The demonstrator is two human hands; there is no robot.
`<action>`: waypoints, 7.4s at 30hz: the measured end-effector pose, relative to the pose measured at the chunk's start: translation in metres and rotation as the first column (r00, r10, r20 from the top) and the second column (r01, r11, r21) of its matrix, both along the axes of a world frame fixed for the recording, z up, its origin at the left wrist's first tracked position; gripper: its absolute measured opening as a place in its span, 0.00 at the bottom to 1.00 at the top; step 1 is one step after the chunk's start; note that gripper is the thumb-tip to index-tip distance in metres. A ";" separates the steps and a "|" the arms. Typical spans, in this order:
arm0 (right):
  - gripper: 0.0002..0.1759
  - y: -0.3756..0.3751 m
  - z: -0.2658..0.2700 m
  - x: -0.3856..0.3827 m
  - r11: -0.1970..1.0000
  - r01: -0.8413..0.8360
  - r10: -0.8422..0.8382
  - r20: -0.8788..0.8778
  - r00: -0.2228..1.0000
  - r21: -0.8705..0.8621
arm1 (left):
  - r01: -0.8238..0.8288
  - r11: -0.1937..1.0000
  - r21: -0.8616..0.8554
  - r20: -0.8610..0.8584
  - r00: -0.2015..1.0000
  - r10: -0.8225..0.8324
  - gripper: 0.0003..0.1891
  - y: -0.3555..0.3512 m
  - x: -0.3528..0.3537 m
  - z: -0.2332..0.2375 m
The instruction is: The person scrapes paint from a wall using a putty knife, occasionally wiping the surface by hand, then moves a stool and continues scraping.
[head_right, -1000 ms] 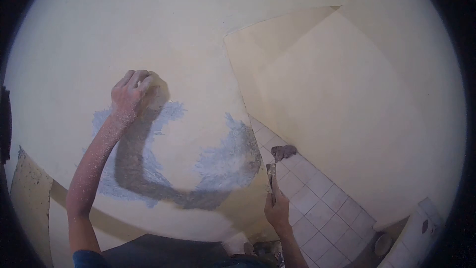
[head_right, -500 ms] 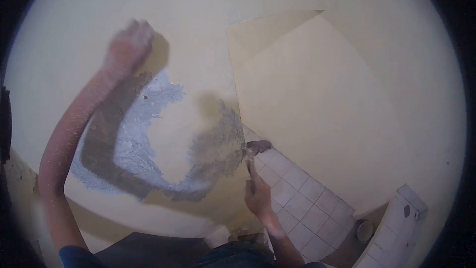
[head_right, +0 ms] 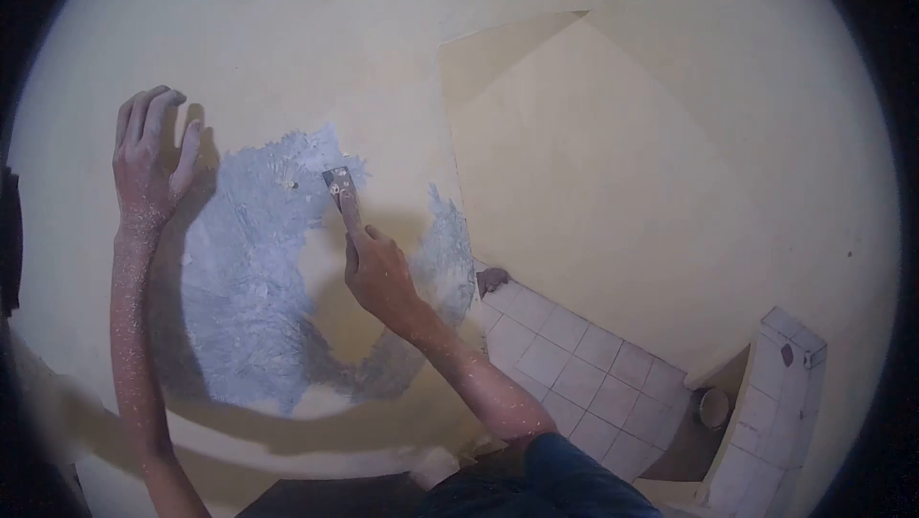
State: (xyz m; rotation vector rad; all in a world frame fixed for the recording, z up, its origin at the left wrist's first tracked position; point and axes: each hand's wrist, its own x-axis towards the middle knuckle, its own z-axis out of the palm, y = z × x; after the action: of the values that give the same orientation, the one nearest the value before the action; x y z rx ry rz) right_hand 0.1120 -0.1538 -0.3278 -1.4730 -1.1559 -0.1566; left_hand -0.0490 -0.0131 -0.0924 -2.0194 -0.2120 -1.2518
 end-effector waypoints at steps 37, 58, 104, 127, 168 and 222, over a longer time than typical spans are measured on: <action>0.37 0.006 0.029 0.022 0.998 0.009 -0.009 0.006 1.000 0.068 | -0.424 0.797 0.430 -0.057 0.868 0.493 0.36 0.005 0.046 0.060; 0.38 -0.005 0.045 0.028 0.997 -0.078 0.078 0.019 0.997 0.020 | -0.415 0.820 0.394 -0.070 0.876 0.477 0.36 0.000 0.048 0.059; 0.39 -0.023 0.102 0.039 0.992 -0.086 0.075 -0.114 0.991 -0.089 | -0.394 0.855 0.337 -0.113 0.885 0.453 0.36 -0.006 0.045 0.053; 0.39 -0.001 0.058 0.031 0.993 -0.062 0.053 0.091 0.994 0.098 | -0.404 0.854 0.328 -0.086 0.887 0.453 0.35 -0.004 0.047 0.049; 0.32 -0.205 -0.194 0.072 0.935 0.029 -0.239 -0.567 0.788 -0.354 | -0.198 0.979 -0.055 -0.967 0.254 -0.003 0.27 -0.054 0.116 -0.052; 0.39 -0.007 0.011 0.023 0.993 0.030 -0.038 -0.072 0.997 -0.114 | -0.244 0.759 0.604 -0.282 0.825 0.489 0.45 -0.004 0.093 0.075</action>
State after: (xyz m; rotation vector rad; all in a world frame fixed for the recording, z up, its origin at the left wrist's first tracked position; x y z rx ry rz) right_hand 0.1347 -0.1607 -0.3168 -1.5860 -1.0947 -0.0600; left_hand 0.0438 -0.0168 -0.0178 -1.5801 -0.0346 -0.5027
